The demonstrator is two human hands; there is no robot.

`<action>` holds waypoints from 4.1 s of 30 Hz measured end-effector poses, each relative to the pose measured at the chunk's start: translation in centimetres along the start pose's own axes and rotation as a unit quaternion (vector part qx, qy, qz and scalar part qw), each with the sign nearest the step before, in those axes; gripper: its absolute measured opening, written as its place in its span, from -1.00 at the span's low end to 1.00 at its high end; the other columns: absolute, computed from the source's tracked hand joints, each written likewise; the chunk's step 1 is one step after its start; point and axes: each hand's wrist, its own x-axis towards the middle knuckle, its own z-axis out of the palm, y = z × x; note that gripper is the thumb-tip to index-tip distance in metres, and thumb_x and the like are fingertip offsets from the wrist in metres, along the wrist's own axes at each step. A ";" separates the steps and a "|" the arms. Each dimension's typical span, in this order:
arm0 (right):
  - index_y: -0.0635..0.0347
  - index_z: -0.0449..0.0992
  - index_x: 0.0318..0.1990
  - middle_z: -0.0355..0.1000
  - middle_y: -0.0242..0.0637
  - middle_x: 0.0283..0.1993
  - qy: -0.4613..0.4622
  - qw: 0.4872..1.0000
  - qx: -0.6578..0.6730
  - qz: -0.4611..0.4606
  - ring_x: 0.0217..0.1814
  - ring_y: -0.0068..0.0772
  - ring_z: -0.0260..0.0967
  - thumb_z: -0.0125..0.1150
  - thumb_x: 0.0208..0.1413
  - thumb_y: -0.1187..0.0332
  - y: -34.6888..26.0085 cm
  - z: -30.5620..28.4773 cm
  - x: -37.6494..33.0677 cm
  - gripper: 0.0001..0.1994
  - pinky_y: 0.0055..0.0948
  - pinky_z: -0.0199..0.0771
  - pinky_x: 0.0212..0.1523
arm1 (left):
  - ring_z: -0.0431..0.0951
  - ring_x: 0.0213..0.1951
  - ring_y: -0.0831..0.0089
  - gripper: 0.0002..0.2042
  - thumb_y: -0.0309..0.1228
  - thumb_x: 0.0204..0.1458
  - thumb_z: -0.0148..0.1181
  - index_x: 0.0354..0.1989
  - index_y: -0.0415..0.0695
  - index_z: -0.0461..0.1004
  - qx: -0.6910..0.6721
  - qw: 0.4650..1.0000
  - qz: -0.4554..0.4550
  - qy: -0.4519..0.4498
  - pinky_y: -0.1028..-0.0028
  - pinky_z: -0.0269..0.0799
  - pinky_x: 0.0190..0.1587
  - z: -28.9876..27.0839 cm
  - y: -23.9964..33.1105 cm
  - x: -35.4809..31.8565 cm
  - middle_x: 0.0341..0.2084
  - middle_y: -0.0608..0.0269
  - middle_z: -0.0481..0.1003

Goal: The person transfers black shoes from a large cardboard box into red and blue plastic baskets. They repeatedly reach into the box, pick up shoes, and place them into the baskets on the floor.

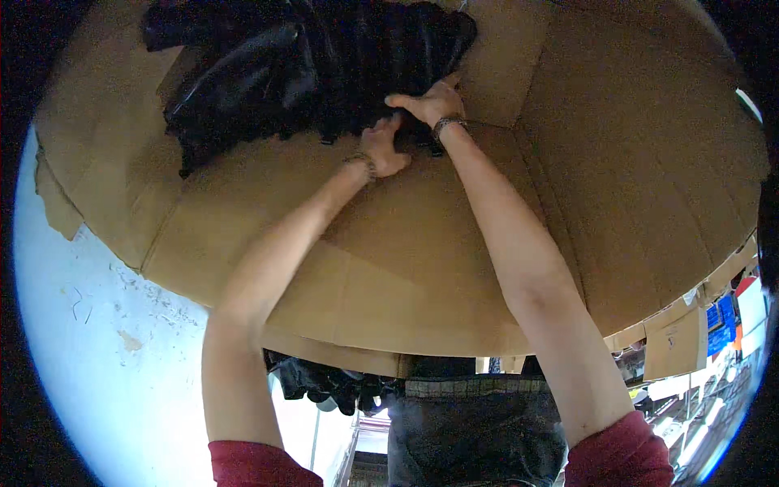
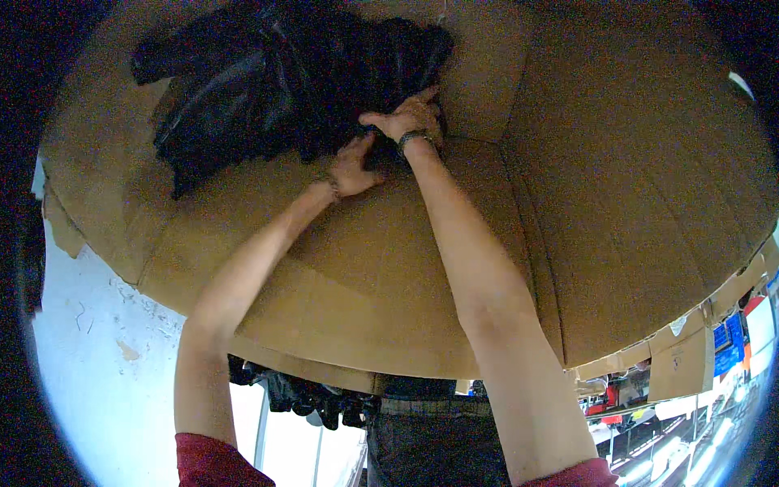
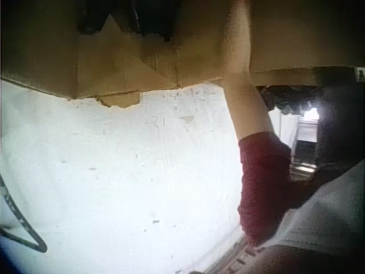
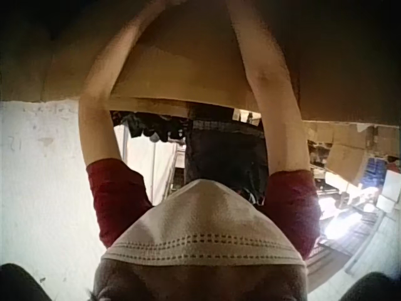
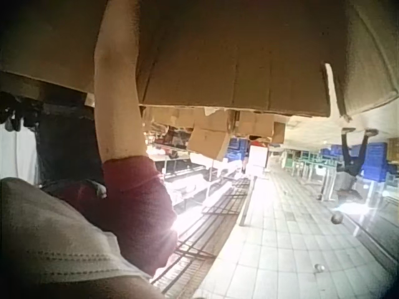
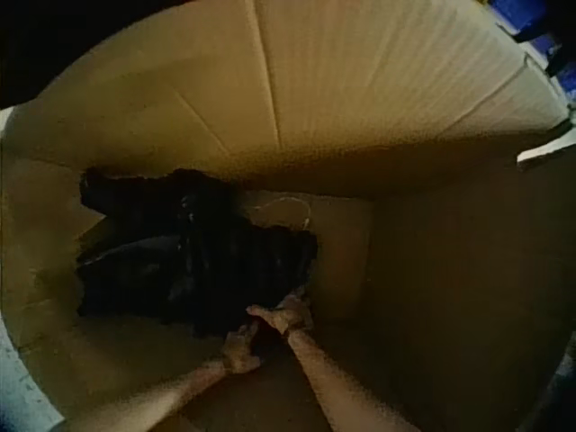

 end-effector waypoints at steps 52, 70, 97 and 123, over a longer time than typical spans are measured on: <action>0.28 0.10 0.31 0.40 0.16 0.14 0.167 0.984 -0.061 0.004 0.18 0.20 0.36 0.67 -0.57 0.20 50.7 -31.9 -10.9 0.16 -0.10 0.38 0.16 | 0.35 0.19 0.01 -0.52 -0.16 0.11 0.10 0.21 0.01 0.34 -0.141 0.987 0.046 0.057 0.13 0.22 0.25 -7.6 10.1 -22.6 0.12 0.04 0.41; 0.37 0.28 0.25 0.54 0.10 -0.14 0.073 0.936 -0.038 -0.342 -0.10 0.08 0.54 0.35 0.01 0.23 -6.0 -9.4 -14.0 -0.33 -0.15 0.54 -0.04 | 0.21 0.34 0.02 -0.12 -0.16 -0.02 0.35 0.45 0.17 -0.06 -0.081 0.924 -0.030 0.373 0.16 0.18 0.34 -25.5 -18.2 -6.6 0.35 -0.03 0.15; 0.48 0.39 0.07 0.49 0.14 -0.01 0.197 0.951 0.032 -0.234 0.06 0.06 0.49 0.53 -0.27 -0.09 -18.1 -2.1 6.3 -0.13 -0.15 0.48 0.14 | 0.45 0.17 0.24 -0.05 0.11 -0.41 0.55 0.25 -0.03 0.35 -0.001 0.939 -0.092 0.332 0.47 0.38 0.19 -20.0 -8.5 9.4 0.16 0.04 0.43; 0.40 0.56 -0.32 0.58 -0.11 -0.41 0.176 0.859 0.396 -0.273 -0.36 -0.45 0.51 0.34 -0.18 0.41 -2.0 -23.1 -36.4 -0.74 -0.37 0.51 -0.25 | 0.46 -0.24 0.47 -0.70 -0.43 -0.18 0.47 -0.28 -0.25 0.52 -0.492 0.776 0.154 0.363 0.51 0.36 -0.08 -18.6 19.2 -30.5 -0.27 0.29 0.48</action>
